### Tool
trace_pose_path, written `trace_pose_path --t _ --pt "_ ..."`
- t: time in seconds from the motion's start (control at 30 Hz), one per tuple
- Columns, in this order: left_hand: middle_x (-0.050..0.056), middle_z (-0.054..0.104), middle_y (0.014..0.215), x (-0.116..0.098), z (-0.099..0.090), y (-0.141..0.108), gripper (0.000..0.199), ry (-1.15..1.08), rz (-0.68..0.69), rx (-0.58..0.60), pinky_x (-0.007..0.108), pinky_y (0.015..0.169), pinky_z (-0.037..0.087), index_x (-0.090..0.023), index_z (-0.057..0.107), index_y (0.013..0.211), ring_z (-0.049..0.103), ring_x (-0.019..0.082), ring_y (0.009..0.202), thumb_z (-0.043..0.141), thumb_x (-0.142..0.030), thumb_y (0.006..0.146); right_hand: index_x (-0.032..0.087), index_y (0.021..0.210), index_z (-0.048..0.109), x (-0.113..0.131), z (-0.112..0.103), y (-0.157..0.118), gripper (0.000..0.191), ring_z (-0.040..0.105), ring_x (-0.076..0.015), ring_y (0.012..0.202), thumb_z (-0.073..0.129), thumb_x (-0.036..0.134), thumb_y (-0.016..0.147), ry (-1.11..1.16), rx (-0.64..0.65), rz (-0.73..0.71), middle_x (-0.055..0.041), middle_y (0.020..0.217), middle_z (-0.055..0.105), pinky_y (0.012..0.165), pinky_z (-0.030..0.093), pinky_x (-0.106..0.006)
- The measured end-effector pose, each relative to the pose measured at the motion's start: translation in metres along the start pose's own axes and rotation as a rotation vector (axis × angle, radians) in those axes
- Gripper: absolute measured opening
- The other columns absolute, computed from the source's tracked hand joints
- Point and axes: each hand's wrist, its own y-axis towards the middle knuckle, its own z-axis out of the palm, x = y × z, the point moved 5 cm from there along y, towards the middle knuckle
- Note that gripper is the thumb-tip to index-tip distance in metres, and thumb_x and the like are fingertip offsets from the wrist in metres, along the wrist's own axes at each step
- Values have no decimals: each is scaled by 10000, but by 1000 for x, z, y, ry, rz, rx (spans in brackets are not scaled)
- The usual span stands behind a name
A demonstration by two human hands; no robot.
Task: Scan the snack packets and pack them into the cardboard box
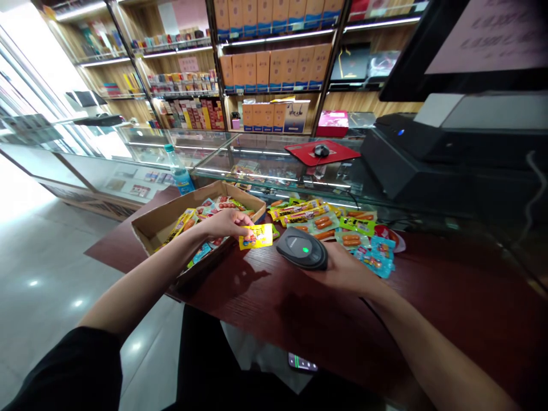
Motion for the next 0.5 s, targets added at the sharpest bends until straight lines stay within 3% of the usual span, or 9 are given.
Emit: trace_pose_path --t 0.23,0.37,0.5 --pt "26 710 776 8 -9 -2 301 -118 -51 -28 223 631 497 -149 695 817 645 138 699 771 -335 594 198 1177 629 -2 -1 0 431 666 -269 974 691 262 755 -40 -27 -3 -49 1093 708 861 538 -365" --pt "31 712 788 10 -43 -27 287 -93 -66 -165 218 623 487 -156 694 823 631 120 676 766 -351 626 189 1116 656 -9 1 1 383 678 -275 925 697 264 742 -77 -40 9 -49 1032 726 810 554 -359" --pt "39 704 812 23 -89 -74 367 -106 -112 -381 222 597 493 -166 691 895 628 122 674 780 -404 631 182 1083 660 -16 2 5 341 683 -271 925 682 303 766 -70 -27 22 -53 1016 731 796 559 -348"
